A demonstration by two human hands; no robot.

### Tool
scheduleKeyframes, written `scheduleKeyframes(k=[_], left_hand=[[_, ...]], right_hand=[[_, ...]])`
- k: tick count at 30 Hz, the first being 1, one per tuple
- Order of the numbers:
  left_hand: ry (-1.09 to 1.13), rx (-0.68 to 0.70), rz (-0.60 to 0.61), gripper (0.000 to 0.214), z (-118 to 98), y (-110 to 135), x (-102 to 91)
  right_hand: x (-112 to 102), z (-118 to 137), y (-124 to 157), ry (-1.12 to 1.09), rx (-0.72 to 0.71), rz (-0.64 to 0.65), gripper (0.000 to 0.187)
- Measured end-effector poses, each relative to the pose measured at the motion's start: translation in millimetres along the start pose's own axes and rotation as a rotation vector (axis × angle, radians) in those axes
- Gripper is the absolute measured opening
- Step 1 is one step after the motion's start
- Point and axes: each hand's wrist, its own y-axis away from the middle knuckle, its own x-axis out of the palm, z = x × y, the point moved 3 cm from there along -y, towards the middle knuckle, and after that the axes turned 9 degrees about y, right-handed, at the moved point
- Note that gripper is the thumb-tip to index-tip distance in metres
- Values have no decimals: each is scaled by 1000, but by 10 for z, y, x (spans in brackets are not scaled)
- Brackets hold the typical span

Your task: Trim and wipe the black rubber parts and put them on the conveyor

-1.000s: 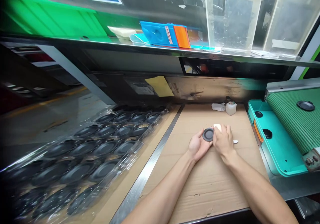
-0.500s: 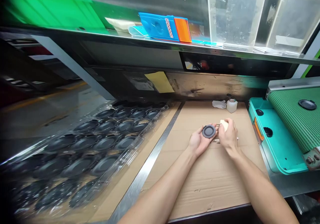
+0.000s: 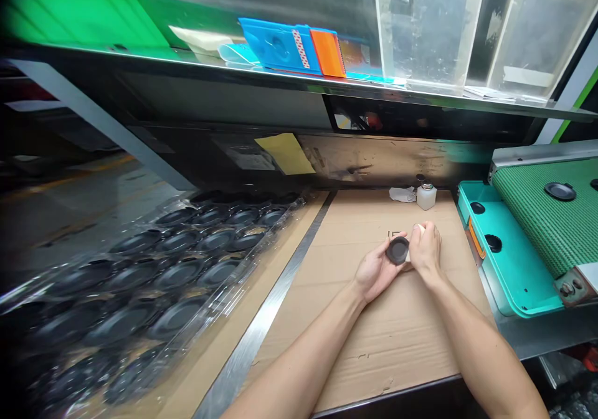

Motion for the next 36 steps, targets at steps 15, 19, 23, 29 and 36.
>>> scheduleKeyframes(k=[15, 19, 23, 29, 36], left_hand=[[170, 93, -140, 40, -485, -23, -139], [171, 131, -174, 39, -489, -43, -167], [113, 152, -159, 37, -349, -78, -135], [123, 212, -156, 36, -287, -101, -121], [58, 149, -69, 34, -167, -94, -100]], right_hand=[[-439, 37, -36, 247, -606, 646, 16], [-348, 104, 18, 156, -542, 618, 17], [-215, 272, 113, 26, -431, 306, 26], [-168, 428, 279, -64, -474, 201, 28], [-51, 328, 317, 259, -419, 203, 29]])
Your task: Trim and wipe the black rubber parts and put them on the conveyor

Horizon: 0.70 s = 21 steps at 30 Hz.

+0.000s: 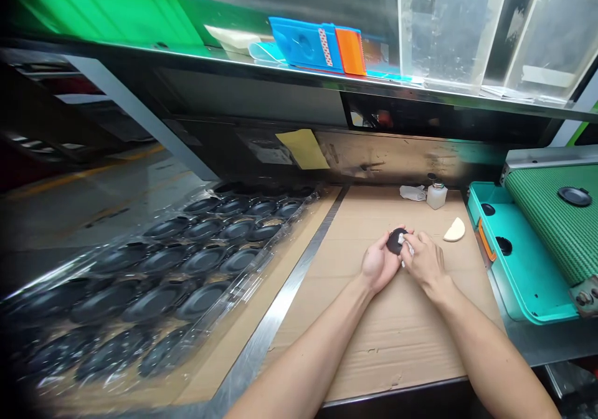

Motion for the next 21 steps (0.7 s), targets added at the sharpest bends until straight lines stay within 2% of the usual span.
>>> scheduleKeyframes(k=[2, 5, 9, 12, 16, 18, 21], left_hand=[[-8, -12, 26, 33, 59, 25, 30], [-5, -13, 34, 32, 109, 52, 57], [-7, -10, 2, 31, 84, 62, 37], [-15, -24, 0, 32, 77, 59, 28], [-15, -45, 13, 31, 149, 55, 39], [-16, -76, -9, 29, 176, 59, 28], [-13, -122, -44, 34, 167, 70, 1]], right_hand=[[12, 2, -6, 17, 14, -40, 28], [7, 63, -13, -77, -46, -107, 28], [14, 124, -9, -234, -152, -74, 22], [38, 70, -27, -161, -145, -1, 14], [22, -37, -73, 25, 26, -98, 19], [26, -11, -71, 1, -6, -95, 19], [48, 77, -29, -69, -131, 12, 13]])
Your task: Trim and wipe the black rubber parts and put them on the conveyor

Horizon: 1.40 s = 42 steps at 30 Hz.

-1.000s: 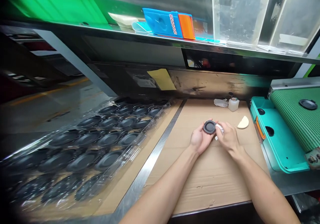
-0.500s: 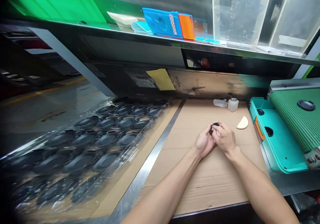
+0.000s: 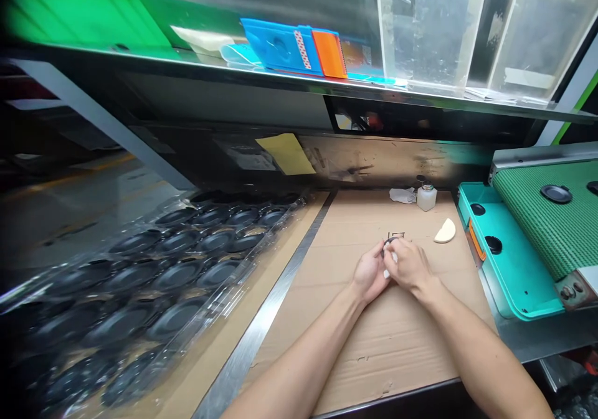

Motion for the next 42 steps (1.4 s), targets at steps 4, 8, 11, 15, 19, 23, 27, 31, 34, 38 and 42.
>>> scheduleKeyframes(k=[4, 8, 11, 15, 19, 23, 27, 31, 34, 38, 42], left_hand=[[12, 9, 16, 33, 7, -8, 2], [-9, 59, 8, 31, 15, -27, 0], [-16, 50, 23, 33, -17, -27, -7], [-6, 83, 36, 32, -60, -34, -13], [-29, 68, 60, 31, -50, -42, -27], [-62, 63, 63, 31, -11, -47, -50], [-61, 73, 47, 29, -15, -70, -50], [-53, 95, -41, 31, -169, -77, -47], [23, 102, -77, 38, -346, -44, -48], [123, 87, -36, 45, -504, 25, -39], [176, 70, -18, 39, -528, 59, -11]], right_hand=[[-30, 9, 30, 14, 159, -56, 14], [-11, 52, 25, -95, 121, -30, 14], [-3, 31, 18, -7, 73, 30, 13], [-45, -72, 5, 161, 157, 31, 15], [-41, -38, -15, 186, 86, 72, 15], [-38, -19, -37, 210, 158, 44, 18], [-37, -12, -42, 157, 135, 94, 18], [-46, -39, -12, 3, 70, 214, 13], [-80, -60, 3, -265, -71, 206, 13], [-138, -273, -37, -259, 89, 36, 20], [-82, -395, -56, -145, 137, 67, 21]])
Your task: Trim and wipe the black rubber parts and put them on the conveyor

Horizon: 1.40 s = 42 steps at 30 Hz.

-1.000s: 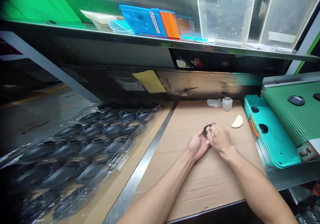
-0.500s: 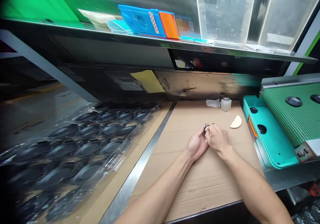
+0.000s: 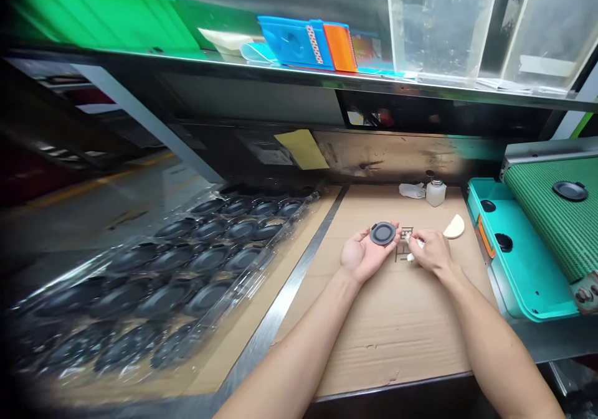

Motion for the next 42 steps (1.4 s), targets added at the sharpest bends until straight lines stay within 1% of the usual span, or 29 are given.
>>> scheduleKeyframes(k=[4, 8, 10, 12, 13, 15, 18, 19, 20, 22, 26, 31, 34, 38, 40, 42], left_hand=[[23, 8, -17, 36, 7, 12, 34], [42, 28, -3, 33, -2, 32, 72], [22, 40, 12, 30, -6, 37, 84], [-48, 58, 12, 27, 0, 35, 81], [-109, 91, 12, 28, 2, 33, 76], [-273, 232, 12, 39, 0, 37, 64], [-554, 526, 6, 75, 7, 90, 64], [-633, 604, 7, 85, 19, 119, 71], [-699, 662, 17, 92, 35, 149, 82], [-781, 726, 49, 95, 71, 208, 109], [-805, 744, 60, 92, 114, 286, 153], [-835, 749, 63, 94, 129, 298, 160], [-918, 784, 87, 97, 131, 281, 129], [-1047, 790, 102, 104, 132, 240, 88], [-1039, 781, 92, 104, 128, 232, 84], [-969, 765, 69, 102, 125, 238, 90]], right_hand=[[98, 19, 31, 73, -55, 60, 18], [152, 40, 52, 109, -62, 117, 17], [157, 35, 50, 108, -64, 124, 18], [159, 25, 45, 110, -64, 127, 18], [160, 20, 42, 111, -63, 128, 17], [165, 15, 39, 109, -62, 135, 16], [169, 19, 40, 112, -61, 146, 17], [169, 22, 41, 118, -60, 148, 17], [168, 25, 42, 123, -58, 150, 18], [166, 28, 45, 127, -56, 156, 19], [159, 32, 46, 135, -64, 166, 20], [132, 51, 40, 150, -56, 156, 18], [121, 64, 39, 142, -54, 158, 18], [125, 62, 38, 135, -59, 154, 18], [130, 57, 38, 134, -60, 151, 17], [136, 54, 36, 137, -59, 151, 17]])
